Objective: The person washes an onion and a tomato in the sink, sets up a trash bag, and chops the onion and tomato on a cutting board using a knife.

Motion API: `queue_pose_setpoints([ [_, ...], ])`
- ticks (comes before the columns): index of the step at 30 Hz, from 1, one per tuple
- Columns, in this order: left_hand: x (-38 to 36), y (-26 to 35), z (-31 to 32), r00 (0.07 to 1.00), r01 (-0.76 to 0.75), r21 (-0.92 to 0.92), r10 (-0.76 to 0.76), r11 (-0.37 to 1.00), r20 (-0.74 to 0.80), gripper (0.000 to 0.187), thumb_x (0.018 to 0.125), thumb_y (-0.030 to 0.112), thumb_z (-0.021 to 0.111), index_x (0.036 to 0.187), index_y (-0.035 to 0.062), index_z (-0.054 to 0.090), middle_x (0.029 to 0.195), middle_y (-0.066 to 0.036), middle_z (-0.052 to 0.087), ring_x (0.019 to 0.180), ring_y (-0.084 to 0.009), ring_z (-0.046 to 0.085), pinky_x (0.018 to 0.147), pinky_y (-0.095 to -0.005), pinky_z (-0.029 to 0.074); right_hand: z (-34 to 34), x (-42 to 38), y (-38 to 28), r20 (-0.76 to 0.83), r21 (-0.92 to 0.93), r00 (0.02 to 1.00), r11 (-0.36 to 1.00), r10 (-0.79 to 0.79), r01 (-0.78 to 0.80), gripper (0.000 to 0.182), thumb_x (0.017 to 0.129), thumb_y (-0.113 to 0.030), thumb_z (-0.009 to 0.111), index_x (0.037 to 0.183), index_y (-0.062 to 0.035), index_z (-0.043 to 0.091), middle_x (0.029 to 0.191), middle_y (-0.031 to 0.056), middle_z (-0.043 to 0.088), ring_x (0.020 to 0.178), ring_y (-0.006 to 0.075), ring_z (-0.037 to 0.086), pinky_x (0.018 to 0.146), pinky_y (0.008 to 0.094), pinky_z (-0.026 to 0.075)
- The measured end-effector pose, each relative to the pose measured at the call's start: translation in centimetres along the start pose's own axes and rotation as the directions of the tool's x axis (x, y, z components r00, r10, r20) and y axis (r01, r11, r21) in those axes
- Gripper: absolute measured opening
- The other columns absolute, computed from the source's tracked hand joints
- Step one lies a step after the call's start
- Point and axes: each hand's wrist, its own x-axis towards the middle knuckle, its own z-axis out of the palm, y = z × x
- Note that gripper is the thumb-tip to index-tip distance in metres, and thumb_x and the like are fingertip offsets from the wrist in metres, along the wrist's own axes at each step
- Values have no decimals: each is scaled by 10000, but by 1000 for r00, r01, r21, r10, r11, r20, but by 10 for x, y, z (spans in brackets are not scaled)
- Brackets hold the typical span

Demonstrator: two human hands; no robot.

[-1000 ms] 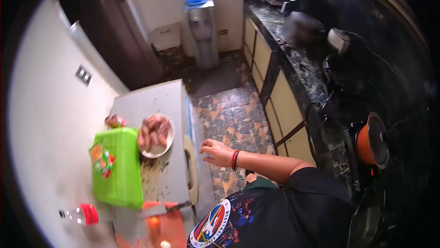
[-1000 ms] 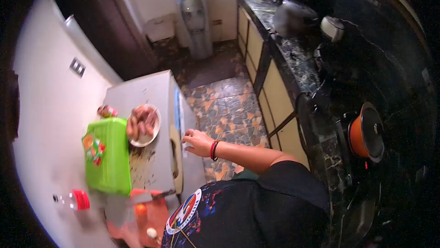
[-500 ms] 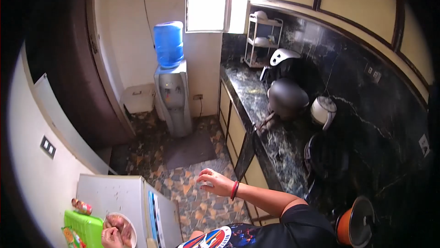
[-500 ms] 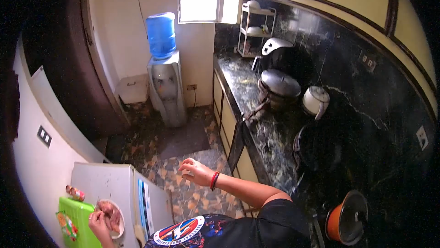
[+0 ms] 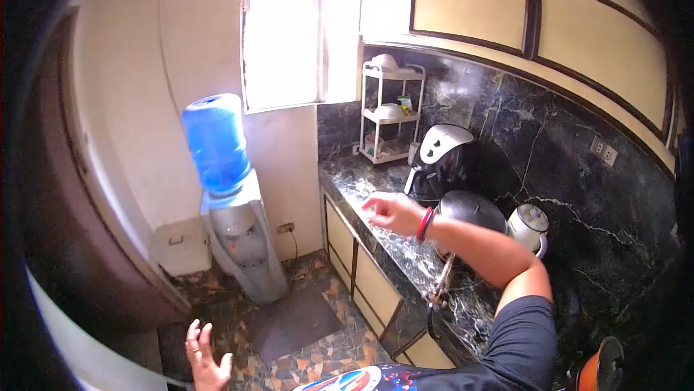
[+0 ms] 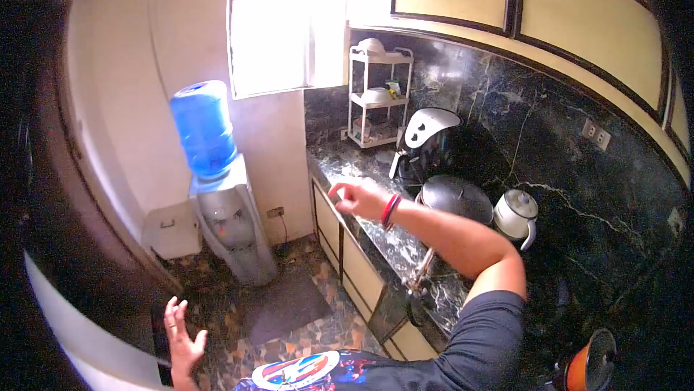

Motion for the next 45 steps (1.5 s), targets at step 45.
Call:
queue_pose_setpoints([
  [45, 1059, 248, 223, 335, -941, -337, -48, 23, -941, 552, 845, 195, 677, 1339, 122, 439, 1214, -132, 557, 1123, -253, 551, 976, -422, 461, -537, 621, 274, -733, -680, 629, 276, -260, -679, 281, 815, -288, 636, 890, -19, 669, 891, 200, 666, 885, 345, 641, 773, 400, 513],
])
